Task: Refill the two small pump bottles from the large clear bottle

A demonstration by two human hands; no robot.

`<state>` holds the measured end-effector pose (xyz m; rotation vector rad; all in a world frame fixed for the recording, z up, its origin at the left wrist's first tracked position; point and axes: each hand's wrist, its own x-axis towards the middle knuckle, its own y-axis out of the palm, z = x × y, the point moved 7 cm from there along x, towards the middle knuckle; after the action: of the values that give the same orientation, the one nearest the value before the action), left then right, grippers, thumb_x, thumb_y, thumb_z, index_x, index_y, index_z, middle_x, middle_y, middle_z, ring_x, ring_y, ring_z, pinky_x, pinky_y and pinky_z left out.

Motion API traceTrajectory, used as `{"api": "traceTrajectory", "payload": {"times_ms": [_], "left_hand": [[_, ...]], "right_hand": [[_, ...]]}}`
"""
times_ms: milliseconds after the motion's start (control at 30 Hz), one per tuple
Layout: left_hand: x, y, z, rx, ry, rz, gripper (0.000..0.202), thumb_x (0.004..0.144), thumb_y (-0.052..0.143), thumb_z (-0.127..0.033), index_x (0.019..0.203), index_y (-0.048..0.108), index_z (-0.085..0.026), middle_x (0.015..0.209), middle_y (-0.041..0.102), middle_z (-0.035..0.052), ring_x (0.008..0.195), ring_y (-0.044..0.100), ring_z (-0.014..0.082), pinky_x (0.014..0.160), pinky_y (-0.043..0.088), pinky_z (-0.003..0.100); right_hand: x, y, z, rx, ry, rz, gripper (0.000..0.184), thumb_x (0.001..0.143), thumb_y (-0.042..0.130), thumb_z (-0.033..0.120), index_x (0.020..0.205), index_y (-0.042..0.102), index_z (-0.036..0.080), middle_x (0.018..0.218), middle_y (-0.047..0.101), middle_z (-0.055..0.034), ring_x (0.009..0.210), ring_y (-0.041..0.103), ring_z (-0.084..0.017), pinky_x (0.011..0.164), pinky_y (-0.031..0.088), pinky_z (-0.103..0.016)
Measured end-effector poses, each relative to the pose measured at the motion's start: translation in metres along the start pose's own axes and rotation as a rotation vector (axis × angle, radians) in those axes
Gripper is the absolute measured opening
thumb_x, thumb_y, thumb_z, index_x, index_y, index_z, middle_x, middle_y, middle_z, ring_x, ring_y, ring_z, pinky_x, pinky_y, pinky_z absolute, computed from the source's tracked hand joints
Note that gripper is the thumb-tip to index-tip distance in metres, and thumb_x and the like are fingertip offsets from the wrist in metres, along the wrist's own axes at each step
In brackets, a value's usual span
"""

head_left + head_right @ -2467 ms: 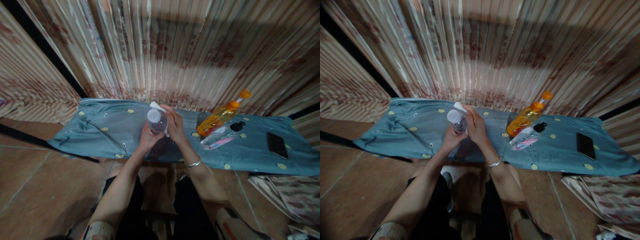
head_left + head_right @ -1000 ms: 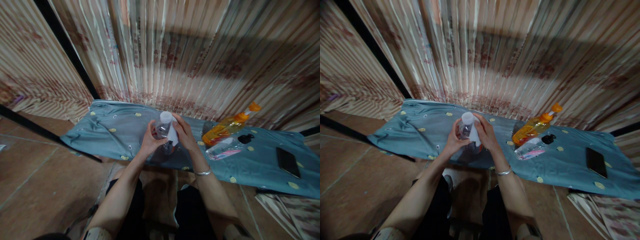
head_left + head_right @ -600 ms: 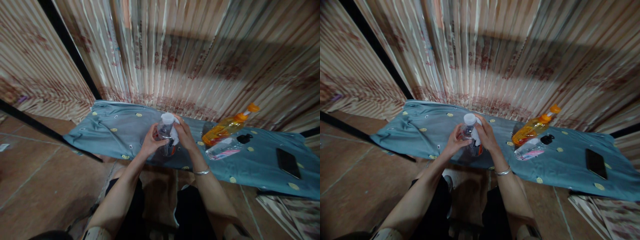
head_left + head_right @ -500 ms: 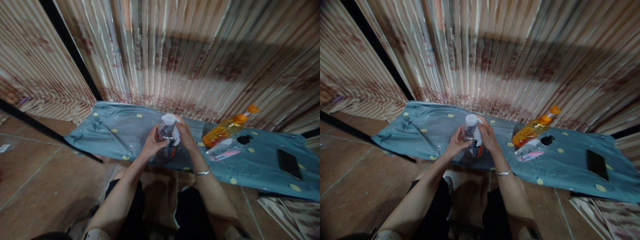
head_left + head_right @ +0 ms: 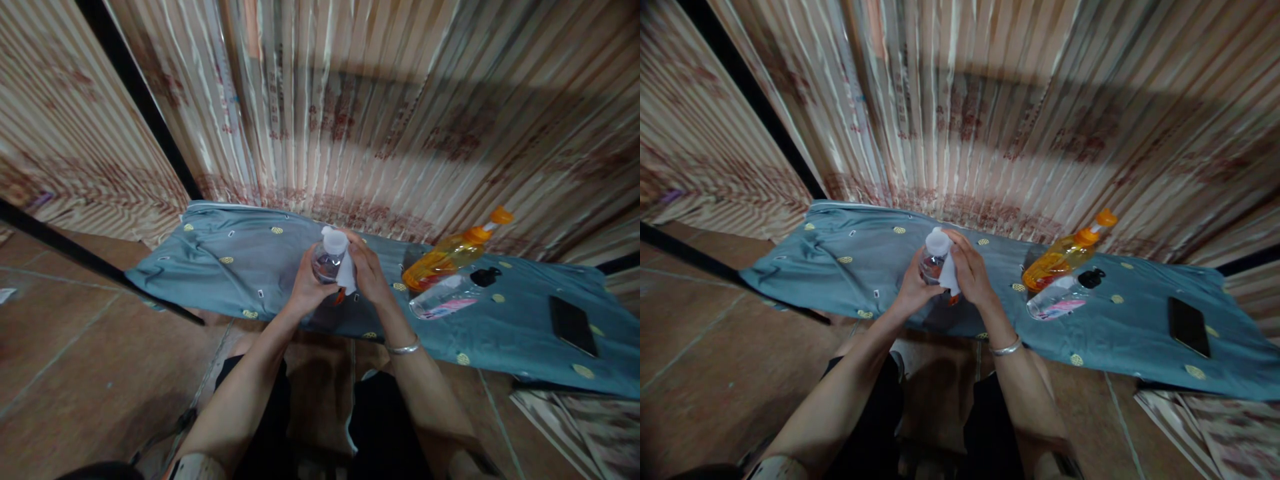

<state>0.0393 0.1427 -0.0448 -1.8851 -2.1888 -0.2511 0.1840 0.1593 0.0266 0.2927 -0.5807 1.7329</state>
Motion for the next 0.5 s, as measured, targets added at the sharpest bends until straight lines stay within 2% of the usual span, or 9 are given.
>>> {"api": "traceTrajectory", "payload": {"times_ms": [100, 233, 333, 433, 500], "left_hand": [[0.000, -0.001, 0.001, -0.037, -0.006, -0.015, 0.105, 0.049, 0.096, -0.025, 0.143, 0.048, -0.017, 0.138, 0.066, 0.0167, 0.128, 0.065, 0.0359, 0.116, 0.049, 0.052], [-0.001, 0.004, 0.006, -0.103, -0.029, 0.015, 0.096, 0.053, 0.096, -0.027, 0.136, 0.049, -0.020, 0.136, 0.068, 0.0139, 0.127, 0.068, 0.0334, 0.116, 0.050, 0.049], [-0.004, 0.007, 0.012, -0.116, -0.052, 0.017, 0.095, 0.053, 0.097, -0.028, 0.135, 0.049, -0.022, 0.135, 0.069, 0.0133, 0.128, 0.068, 0.0335, 0.119, 0.049, 0.052], [-0.006, 0.008, 0.018, -0.117, -0.048, -0.018, 0.105, 0.048, 0.099, -0.028, 0.138, 0.045, -0.023, 0.141, 0.065, 0.0153, 0.134, 0.064, 0.0355, 0.123, 0.045, 0.056], [-0.008, 0.009, 0.020, -0.124, -0.040, -0.032, 0.108, 0.047, 0.099, -0.026, 0.139, 0.044, -0.023, 0.144, 0.063, 0.0166, 0.137, 0.063, 0.0359, 0.124, 0.043, 0.056]], "right_hand": [[0.001, 0.001, -0.004, 0.012, 0.003, 0.002, 0.055, 0.103, 0.049, 0.068, 0.130, 0.073, 0.026, 0.144, 0.072, -0.0073, 0.138, 0.063, -0.028, 0.125, 0.043, -0.046], [0.002, -0.002, -0.016, 0.002, 0.065, -0.031, 0.060, 0.100, 0.048, 0.072, 0.129, 0.072, 0.025, 0.137, 0.076, -0.0067, 0.129, 0.067, -0.029, 0.118, 0.049, -0.046], [0.002, -0.003, -0.023, 0.008, 0.113, -0.061, 0.063, 0.100, 0.046, 0.074, 0.127, 0.072, 0.024, 0.130, 0.078, -0.0074, 0.122, 0.069, -0.029, 0.112, 0.053, -0.046], [0.000, -0.002, -0.020, -0.001, 0.107, -0.059, 0.062, 0.100, 0.045, 0.073, 0.128, 0.072, 0.024, 0.132, 0.077, -0.0081, 0.122, 0.070, -0.029, 0.110, 0.054, -0.045], [-0.002, 0.001, -0.012, -0.023, 0.068, -0.039, 0.060, 0.102, 0.045, 0.071, 0.130, 0.071, 0.025, 0.137, 0.075, -0.0078, 0.127, 0.067, -0.029, 0.115, 0.051, -0.046]]}}
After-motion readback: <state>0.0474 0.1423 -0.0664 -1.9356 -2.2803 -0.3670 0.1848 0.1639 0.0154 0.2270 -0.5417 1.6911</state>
